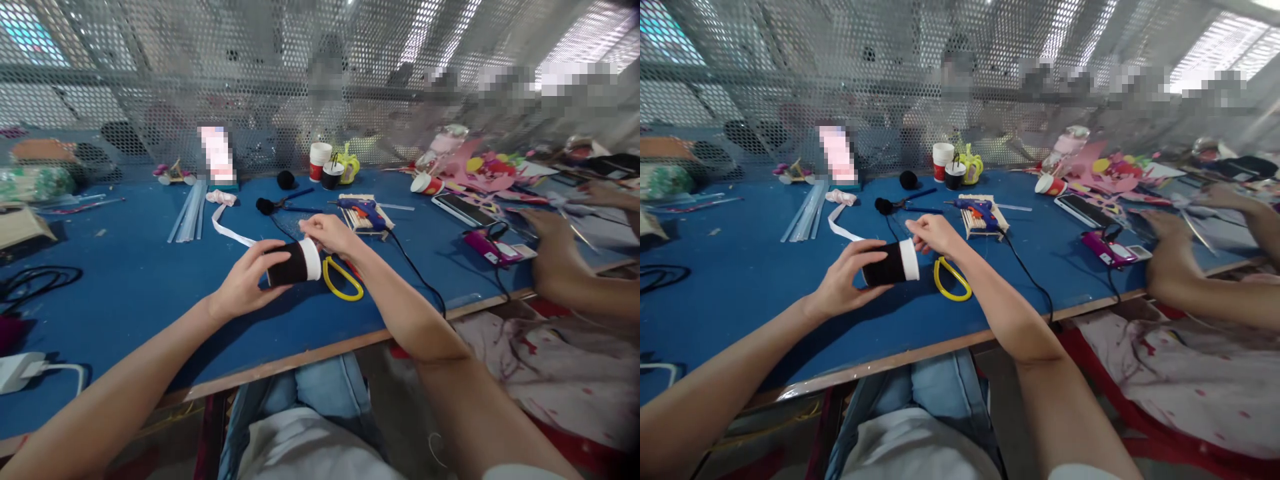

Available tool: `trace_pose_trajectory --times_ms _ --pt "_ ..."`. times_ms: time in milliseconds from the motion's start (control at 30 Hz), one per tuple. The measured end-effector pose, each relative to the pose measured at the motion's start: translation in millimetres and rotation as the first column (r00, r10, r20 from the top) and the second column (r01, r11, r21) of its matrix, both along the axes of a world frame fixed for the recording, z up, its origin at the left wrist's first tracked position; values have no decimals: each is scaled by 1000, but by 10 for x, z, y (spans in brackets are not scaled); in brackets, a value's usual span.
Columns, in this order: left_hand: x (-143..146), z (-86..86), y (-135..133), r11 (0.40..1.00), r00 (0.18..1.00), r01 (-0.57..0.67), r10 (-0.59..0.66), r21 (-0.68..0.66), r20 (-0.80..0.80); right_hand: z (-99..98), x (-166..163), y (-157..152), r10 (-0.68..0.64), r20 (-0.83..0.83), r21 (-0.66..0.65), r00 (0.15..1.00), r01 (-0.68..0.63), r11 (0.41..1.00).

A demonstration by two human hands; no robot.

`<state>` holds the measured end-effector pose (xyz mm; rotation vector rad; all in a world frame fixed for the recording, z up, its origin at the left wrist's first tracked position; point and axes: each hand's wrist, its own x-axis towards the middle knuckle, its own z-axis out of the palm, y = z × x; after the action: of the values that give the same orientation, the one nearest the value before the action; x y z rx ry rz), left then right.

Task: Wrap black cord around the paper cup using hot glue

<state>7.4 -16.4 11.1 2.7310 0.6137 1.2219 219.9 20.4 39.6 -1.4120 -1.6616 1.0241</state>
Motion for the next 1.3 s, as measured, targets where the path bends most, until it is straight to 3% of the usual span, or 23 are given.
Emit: trace_pose_trajectory --times_ms 67,167,267,367,433,567,733,800,867,933,1033,1167,1300 --pt "-20 10 27 983 981 -105 128 -153 146 39 101 38 -70 114 -3 991 71 997" --pt "-74 -11 138 902 884 -188 328 -389 332 145 259 9 -108 325 78 939 87 993" --pt "-119 -60 279 815 791 -36 377 -579 482 215 360 -146 -95 604 154 791 1 988" --pt "-112 -89 366 732 664 190 395 -655 635 160 363 -357 37 833 -2 552 -64 998" --pt "-88 -84 383 661 584 335 413 -671 699 71 323 -462 68 862 -67 502 -20 998" --pt "-66 -49 381 543 522 495 438 -678 732 -97 270 -497 -19 838 -27 546 75 997" --pt "-101 -39 389 456 521 557 458 -694 720 -161 339 -420 -127 711 44 691 138 990" --pt "-110 -42 388 408 543 573 461 -710 702 -128 335 -428 -156 537 36 829 162 986" --pt "-115 -46 380 358 578 588 441 -725 687 -56 290 -453 -110 223 -6 969 114 993" --pt "-116 -48 368 319 610 602 409 -732 679 43 219 -471 -4 -83 -17 997 2 1000" --pt "-117 -48 350 287 633 619 369 -731 680 184 110 -439 118 -266 30 957 -114 993" --pt "-116 -43 342 264 638 632 357 -729 682 213 47 -312 213 -245 87 946 -197 976" --pt "-108 -38 340 258 640 627 367 -735 675 66 73 -243 161 75 231 984 -174 957"
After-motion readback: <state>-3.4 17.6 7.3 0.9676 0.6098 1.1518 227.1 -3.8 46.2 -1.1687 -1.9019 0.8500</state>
